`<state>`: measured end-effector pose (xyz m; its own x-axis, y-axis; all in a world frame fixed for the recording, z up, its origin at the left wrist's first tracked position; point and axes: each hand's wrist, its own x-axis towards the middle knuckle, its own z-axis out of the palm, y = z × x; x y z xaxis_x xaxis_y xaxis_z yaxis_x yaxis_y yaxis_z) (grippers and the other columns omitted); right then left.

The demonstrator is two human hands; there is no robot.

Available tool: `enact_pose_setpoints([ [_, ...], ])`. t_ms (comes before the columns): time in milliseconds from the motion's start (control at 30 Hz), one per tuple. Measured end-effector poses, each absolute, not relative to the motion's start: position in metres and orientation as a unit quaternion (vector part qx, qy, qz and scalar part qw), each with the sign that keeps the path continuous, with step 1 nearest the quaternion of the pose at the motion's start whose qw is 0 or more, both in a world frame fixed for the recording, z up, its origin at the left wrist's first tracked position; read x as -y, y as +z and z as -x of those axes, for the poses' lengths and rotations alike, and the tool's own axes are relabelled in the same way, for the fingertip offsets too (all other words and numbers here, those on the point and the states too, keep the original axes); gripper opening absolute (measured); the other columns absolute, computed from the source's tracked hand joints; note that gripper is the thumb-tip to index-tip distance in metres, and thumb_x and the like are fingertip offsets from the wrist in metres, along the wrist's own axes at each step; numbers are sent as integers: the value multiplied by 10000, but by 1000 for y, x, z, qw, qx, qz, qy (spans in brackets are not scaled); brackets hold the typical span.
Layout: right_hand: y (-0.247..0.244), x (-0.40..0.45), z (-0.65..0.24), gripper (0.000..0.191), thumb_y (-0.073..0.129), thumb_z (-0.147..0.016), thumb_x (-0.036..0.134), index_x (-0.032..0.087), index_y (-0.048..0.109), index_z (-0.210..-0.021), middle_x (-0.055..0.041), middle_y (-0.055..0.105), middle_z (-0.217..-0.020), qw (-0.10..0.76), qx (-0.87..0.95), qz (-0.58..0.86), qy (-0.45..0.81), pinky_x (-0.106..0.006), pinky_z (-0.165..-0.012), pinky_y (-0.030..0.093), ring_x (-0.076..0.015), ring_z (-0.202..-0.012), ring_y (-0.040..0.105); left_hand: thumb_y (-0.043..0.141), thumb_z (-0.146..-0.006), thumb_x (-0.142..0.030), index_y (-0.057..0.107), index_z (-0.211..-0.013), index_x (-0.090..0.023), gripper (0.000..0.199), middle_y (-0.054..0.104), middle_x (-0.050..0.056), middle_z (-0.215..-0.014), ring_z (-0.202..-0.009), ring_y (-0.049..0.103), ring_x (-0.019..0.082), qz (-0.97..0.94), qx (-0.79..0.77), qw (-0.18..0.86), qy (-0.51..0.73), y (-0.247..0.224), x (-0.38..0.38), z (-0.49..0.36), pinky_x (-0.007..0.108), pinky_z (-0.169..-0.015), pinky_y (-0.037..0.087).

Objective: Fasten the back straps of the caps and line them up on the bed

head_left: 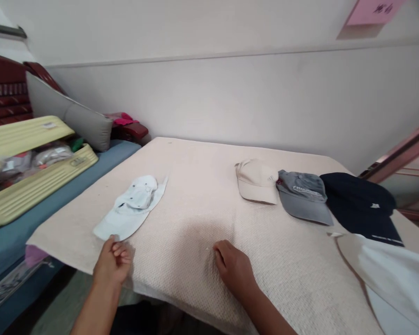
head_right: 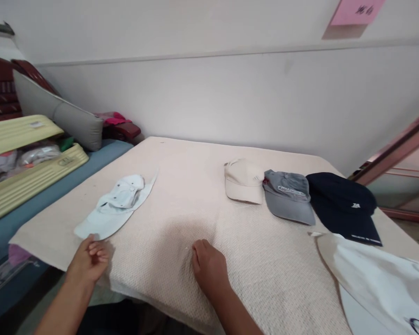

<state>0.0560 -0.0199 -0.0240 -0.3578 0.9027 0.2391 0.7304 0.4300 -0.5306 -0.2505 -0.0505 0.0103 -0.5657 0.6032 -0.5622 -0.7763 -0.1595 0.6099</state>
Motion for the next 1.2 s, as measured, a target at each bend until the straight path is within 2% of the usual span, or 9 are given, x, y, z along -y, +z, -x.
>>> enact_pose_setpoints([
  [200, -18, 17, -62, 125, 466, -828, 214, 181, 570, -766, -23, 593, -730, 294, 751, 513, 294, -252, -593, 350, -145, -646, 535, 545, -778, -19, 423, -624, -170, 248, 359, -104, -433, -300, 311, 23, -6, -442, 556, 704, 19, 42, 182, 151, -309, 259],
  [300, -12, 12, -68, 210, 501, -845, 344, 168, 606, -798, -37, 613, -722, 350, 634, 497, 478, -260, -592, 385, -159, -665, 563, 656, -721, -92, 393, -572, -181, 314, 335, -104, -432, -323, 289, 26, -52, -445, 591, 671, 15, 49, 134, 166, -330, 256],
  [400, -4, 3, -76, 412, 466, -851, 510, 143, 617, -965, -96, 665, -877, 415, 419, 450, 670, -303, -683, 454, -189, -780, 626, 704, -704, -207, 387, -521, -190, 367, 320, -92, -402, -342, 286, 40, -127, -464, 620, 620, 1, 64, 90, 186, -361, 248],
  [567, 11, -11, -105, 405, 498, -831, 501, 176, 609, -1046, -86, 693, -995, 514, 209, 315, 770, -386, -827, 473, -229, -915, 644, 744, -651, -371, 524, -524, -189, 312, 388, -58, -348, -328, 301, 62, -294, -489, 686, 451, -20, 84, 48, 218, -370, 240],
  [667, 18, -10, -128, 310, 586, -786, 401, 185, 614, -1006, -68, 715, -916, 542, 207, 303, 756, -414, -826, 482, -256, -931, 650, 780, -612, -340, 669, -743, -153, 254, 634, 47, -617, -513, 546, 133, -359, -425, 762, 330, -9, 80, 52, 248, -509, 417],
  [767, 21, -1, -144, 314, 650, -725, 367, 191, 626, -983, -67, 717, -918, 560, 228, 288, 743, -419, -843, 479, -259, -930, 652, 637, -767, -407, 661, -1021, -147, 365, 673, 144, -990, -860, 631, 240, -318, -400, 800, 314, 11, 64, 68, 343, -762, 474],
  [867, 21, 12, -151, 308, 715, -644, 367, 192, 656, -890, -60, 719, -877, 543, 234, 257, 764, -402, -832, 488, -247, -851, 669, 481, -836, -513, 641, -1071, -129, 477, 664, 168, -1040, -943, 620, 274, -218, -341, 830, 385, 25, 46, 80, 378, -817, 469],
  [1000, 17, 33, -146, 360, 747, -609, 422, 166, 677, -853, -65, 712, -788, 462, 248, 222, 822, -361, -757, 512, -220, -733, 677, 541, -809, -484, 674, -967, -116, 423, 701, 149, -871, -933, 637, 295, -156, -301, 851, 402, 29, 37, 82, 376, -795, 491],
  [1200, 15, 58, -145, 420, 805, -539, 312, 118, 671, -887, -105, 695, -817, 293, 328, 181, 880, -402, -799, 482, -262, -876, 649, 761, -586, -156, 691, -847, -123, 273, 689, 105, -675, -769, 677, 321, -175, -353, 823, 408, 35, 49, 85, 389, -677, 529],
])
